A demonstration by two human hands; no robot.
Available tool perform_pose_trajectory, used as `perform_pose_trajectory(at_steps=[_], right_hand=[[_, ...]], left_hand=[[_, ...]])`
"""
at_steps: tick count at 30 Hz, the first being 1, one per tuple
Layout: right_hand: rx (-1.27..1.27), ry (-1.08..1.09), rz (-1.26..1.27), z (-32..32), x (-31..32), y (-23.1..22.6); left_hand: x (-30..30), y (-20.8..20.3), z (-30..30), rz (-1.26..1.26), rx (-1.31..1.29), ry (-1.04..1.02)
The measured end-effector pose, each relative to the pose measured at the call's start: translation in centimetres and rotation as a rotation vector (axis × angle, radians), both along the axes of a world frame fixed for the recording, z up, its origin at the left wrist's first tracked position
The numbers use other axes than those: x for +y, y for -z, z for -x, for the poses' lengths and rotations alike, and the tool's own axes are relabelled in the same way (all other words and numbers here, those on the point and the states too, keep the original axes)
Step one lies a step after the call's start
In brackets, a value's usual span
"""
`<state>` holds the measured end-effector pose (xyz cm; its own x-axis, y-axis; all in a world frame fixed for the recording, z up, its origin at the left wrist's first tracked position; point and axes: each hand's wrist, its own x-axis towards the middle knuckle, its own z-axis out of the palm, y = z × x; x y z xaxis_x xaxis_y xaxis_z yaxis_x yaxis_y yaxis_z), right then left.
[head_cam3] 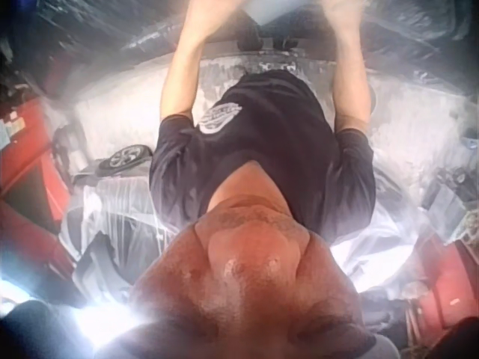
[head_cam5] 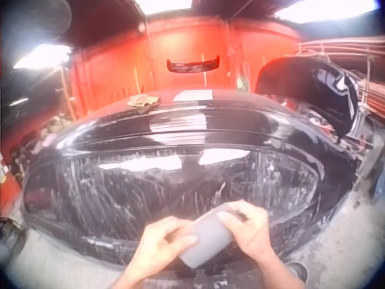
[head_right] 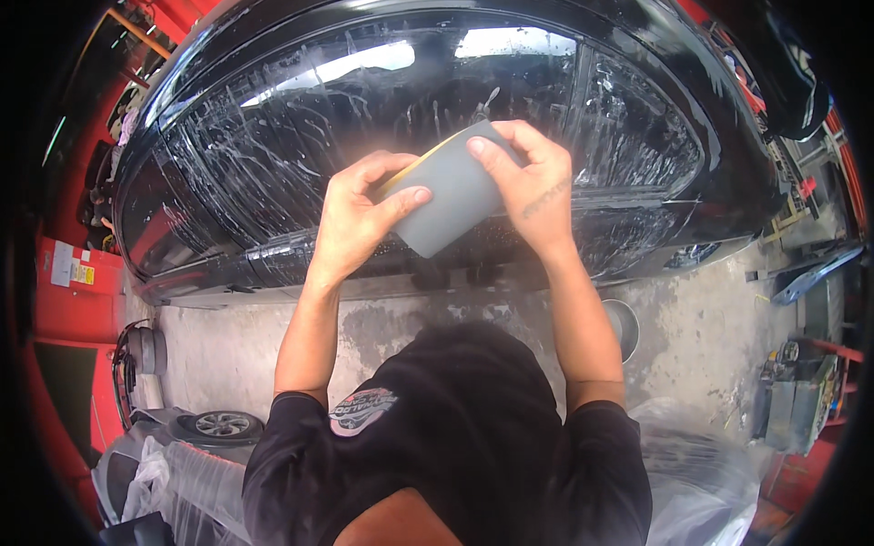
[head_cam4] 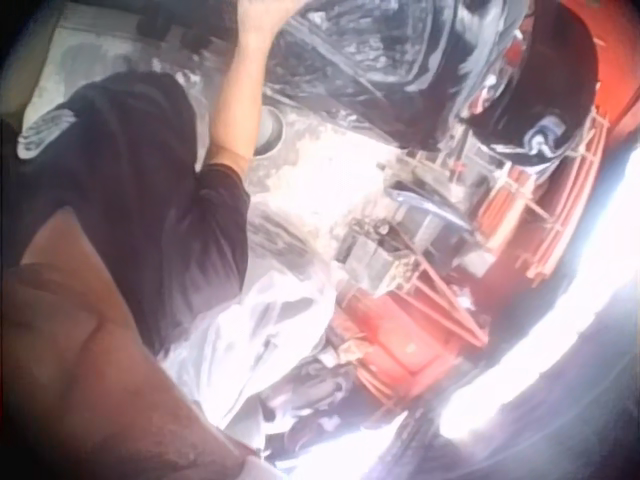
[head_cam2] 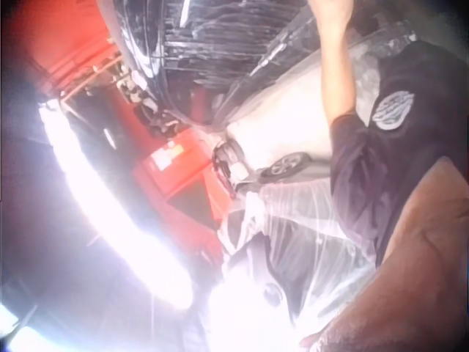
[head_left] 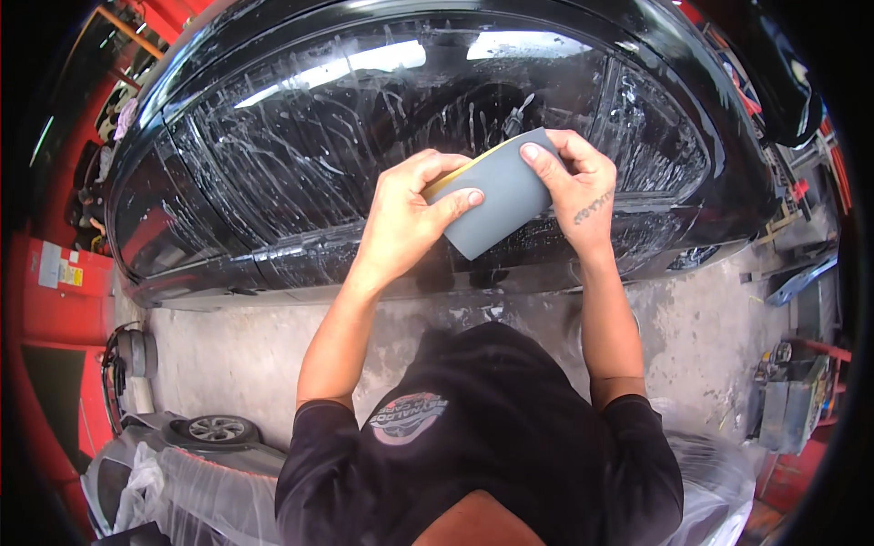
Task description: The person applies a transparent protective film to the rear window of a black car. They use a yellow squeegee to smooth the film and remove bubbles, while holding a purple cloth to wipe away excess liquid. The person works methodically across the curved surface of the window.
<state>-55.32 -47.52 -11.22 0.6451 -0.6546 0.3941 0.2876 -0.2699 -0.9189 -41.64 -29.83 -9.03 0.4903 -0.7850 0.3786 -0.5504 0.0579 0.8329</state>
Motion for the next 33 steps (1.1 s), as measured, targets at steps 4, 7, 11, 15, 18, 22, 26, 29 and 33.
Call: perform_pose_trajectory(at_steps=[4,7,11,15,18,22,26,29,33], right_hand=[[-0.028,-0.009,-0.013,0.1,0.2,0.8],[-0.034,-0.01,-0.037,0.4,0.2,1.5],[-0.007,-0.018,-0.046,0.9,0.7,1.5],[-0.065,-0.033,-0.077,1.0,0.6,1.9],[-0.096,-0.038,-0.095,1.3,0.5,2.1],[-0.099,-0.014,-0.105,1.4,0.8,1.9],[-0.099,0.039,-0.072,1.6,0.7,2.1],[-0.101,0.073,-0.087,1.6,0.8,2.4],[-0.113,0.101,-0.065,2.0,0.7,2.9]], left_hand=[[0.6,0.5,0.1,-0.005,0.022,-0.076],[1.0,0.5,0.2,0.003,0.104,-0.119],[1.2,0.8,0.2,0.046,0.122,-0.125],[1.0,1.1,0.2,0.111,0.169,-0.097],[0.8,1.2,-0.1,0.127,0.153,-0.08],[0.8,0.5,0.2,0.111,0.187,-0.084],[0.7,0.4,0.4,0.114,0.214,-0.059],[0.7,0.7,0.2,0.117,0.256,-0.037],[0.7,0.4,0.8,0.144,0.341,-0.048]])
